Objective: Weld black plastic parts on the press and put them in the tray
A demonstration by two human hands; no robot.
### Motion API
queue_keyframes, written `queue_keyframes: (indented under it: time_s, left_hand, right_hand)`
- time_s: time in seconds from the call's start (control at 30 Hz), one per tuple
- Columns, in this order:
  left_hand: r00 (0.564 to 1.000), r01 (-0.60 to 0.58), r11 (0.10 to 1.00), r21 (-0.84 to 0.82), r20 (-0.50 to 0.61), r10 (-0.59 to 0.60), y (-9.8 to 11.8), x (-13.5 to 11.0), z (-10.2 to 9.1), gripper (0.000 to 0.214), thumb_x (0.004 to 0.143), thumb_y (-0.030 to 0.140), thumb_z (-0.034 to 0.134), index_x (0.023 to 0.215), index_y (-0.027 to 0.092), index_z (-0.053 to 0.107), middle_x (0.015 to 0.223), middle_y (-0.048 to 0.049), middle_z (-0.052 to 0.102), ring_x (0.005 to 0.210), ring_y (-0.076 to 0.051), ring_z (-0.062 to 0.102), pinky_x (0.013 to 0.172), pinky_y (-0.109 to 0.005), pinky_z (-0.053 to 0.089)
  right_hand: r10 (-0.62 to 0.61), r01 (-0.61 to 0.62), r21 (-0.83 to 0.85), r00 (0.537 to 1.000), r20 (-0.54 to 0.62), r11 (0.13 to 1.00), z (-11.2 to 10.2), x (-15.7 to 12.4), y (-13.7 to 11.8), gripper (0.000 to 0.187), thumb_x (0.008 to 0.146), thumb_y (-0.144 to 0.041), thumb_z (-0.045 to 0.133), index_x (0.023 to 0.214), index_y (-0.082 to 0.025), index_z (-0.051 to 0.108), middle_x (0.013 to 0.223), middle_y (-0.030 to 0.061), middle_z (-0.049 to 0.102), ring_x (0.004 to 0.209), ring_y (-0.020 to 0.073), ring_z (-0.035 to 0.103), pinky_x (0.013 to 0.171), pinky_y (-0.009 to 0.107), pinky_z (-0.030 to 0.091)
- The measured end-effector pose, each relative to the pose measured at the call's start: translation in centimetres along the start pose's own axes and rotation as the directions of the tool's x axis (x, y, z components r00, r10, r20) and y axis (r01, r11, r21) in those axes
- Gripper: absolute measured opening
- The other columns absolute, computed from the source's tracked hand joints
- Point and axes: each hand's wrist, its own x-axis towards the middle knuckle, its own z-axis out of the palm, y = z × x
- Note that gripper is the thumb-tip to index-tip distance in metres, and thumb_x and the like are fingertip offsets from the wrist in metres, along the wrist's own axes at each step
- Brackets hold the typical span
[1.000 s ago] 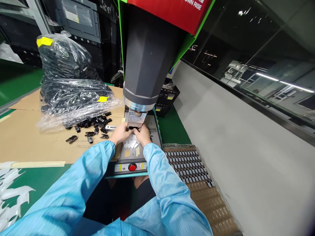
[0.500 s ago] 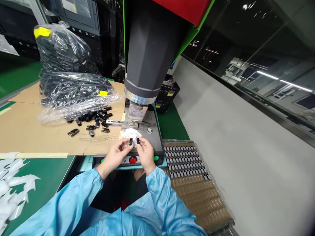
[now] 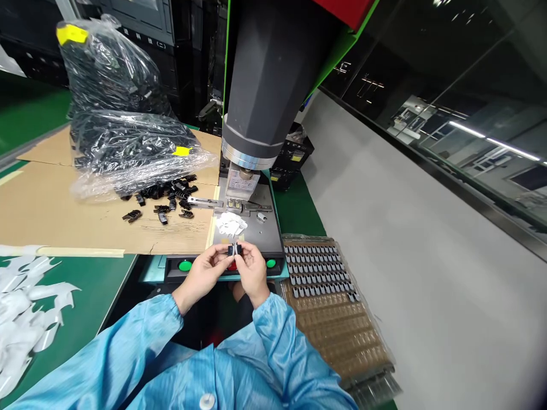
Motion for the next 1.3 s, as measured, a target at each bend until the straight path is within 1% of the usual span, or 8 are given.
queue_keyframes:
  time_s: [0.17,0.33,0.43,0.53,0.6,0.77,1.17,1.3]
  left_hand:
    - [1.000,0.022,1.000,-0.005,-0.003,-0.022,0.3,-0.1,0.2,0.054,0.075,0.049,0.094,0.115,0.020,0.074,0.092,-0.0047,0.077,0.081,-0.018,0.071,0.085,-0.035,0.061]
    - [0.999,0.033,0.999,0.003,-0.025,-0.033,0.4,-0.2,0.1,0.052,0.075,0.047,0.095,0.111,0.020,0.070,0.096,-0.0038,0.076,0.086,-0.017,0.072,0.086,-0.032,0.061]
    - [0.995,0.099,0.990,-0.100,-0.012,-0.101,1.0,-0.3,-0.1,0.049,0.078,0.046,0.095,0.109,0.020,0.066,0.095,-0.0021,0.075,0.085,-0.016,0.074,0.081,-0.029,0.062]
    - [0.973,0.232,0.929,-0.288,0.074,-0.220,1.7,-0.3,-0.2,0.043,0.085,0.042,0.090,0.113,0.019,0.067,0.113,-0.0075,0.078,0.092,-0.017,0.077,0.085,-0.029,0.065]
    - [0.954,0.298,0.881,-0.368,0.137,-0.265,2.0,-0.4,-0.3,0.037,0.089,0.036,0.086,0.117,0.018,0.070,0.125,-0.0106,0.077,0.097,-0.018,0.078,0.090,-0.029,0.065]
    - [0.932,0.360,0.830,-0.426,0.209,-0.297,2.0,-0.6,-0.4,0.034,0.094,0.028,0.079,0.126,0.017,0.074,0.135,-0.0133,0.074,0.105,-0.021,0.078,0.094,-0.031,0.066]
    - [0.924,0.377,0.840,-0.390,0.221,-0.313,2.1,-0.8,-0.2,0.035,0.093,0.028,0.080,0.125,0.016,0.075,0.124,-0.0137,0.077,0.102,-0.021,0.078,0.091,-0.030,0.067]
    - [0.921,0.385,0.865,-0.321,0.188,-0.340,2.0,-0.9,-0.4,0.034,0.089,0.033,0.084,0.120,0.019,0.076,0.117,-0.0108,0.079,0.103,-0.023,0.079,0.095,-0.035,0.067]
  right_hand:
    - [-0.004,0.004,-0.015,1.000,-0.007,1.000,0.1,-0.1,-0.1,0.036,0.090,-0.031,0.079,0.124,-0.023,0.071,0.123,0.0100,0.077,0.118,0.0242,0.074,0.109,0.044,0.061]
    - [0.008,-0.008,0.024,1.000,-0.011,1.000,0.3,-0.3,-0.2,0.034,0.090,-0.030,0.080,0.122,-0.024,0.069,0.124,0.0094,0.076,0.119,0.0237,0.073,0.109,0.042,0.060]
    - [0.042,-0.037,0.106,0.998,-0.047,0.994,0.3,-0.4,-0.6,0.040,0.093,-0.035,0.076,0.130,-0.024,0.065,0.126,0.0102,0.076,0.115,0.0233,0.075,0.106,0.042,0.061]
    - [0.110,-0.095,0.195,0.991,-0.070,0.976,0.1,-0.3,-1.1,0.045,0.098,-0.039,0.069,0.139,-0.024,0.062,0.123,0.0098,0.077,0.102,0.0214,0.076,0.093,0.038,0.064]
    - [0.152,-0.131,0.253,0.986,-0.065,0.959,0.0,-0.2,-1.5,0.044,0.097,-0.038,0.069,0.138,-0.024,0.064,0.119,0.0085,0.078,0.093,0.0197,0.075,0.084,0.035,0.064]
    - [0.213,-0.204,0.385,0.977,0.018,0.900,0.0,-0.4,-2.4,0.036,0.091,-0.035,0.070,0.125,-0.024,0.069,0.115,0.0069,0.078,0.083,0.0186,0.074,0.076,0.035,0.064]
    - [0.235,-0.229,0.364,0.972,0.030,0.903,-0.3,-0.6,-2.0,0.032,0.085,-0.026,0.062,0.117,-0.023,0.065,0.111,0.0058,0.076,0.082,0.0180,0.072,0.077,0.035,0.064]
    - [0.169,-0.163,0.206,0.986,-0.011,0.965,-0.6,-0.8,-1.2,0.034,0.081,-0.022,0.058,0.115,-0.026,0.059,0.099,0.0001,0.069,0.081,0.0161,0.068,0.077,0.031,0.061]
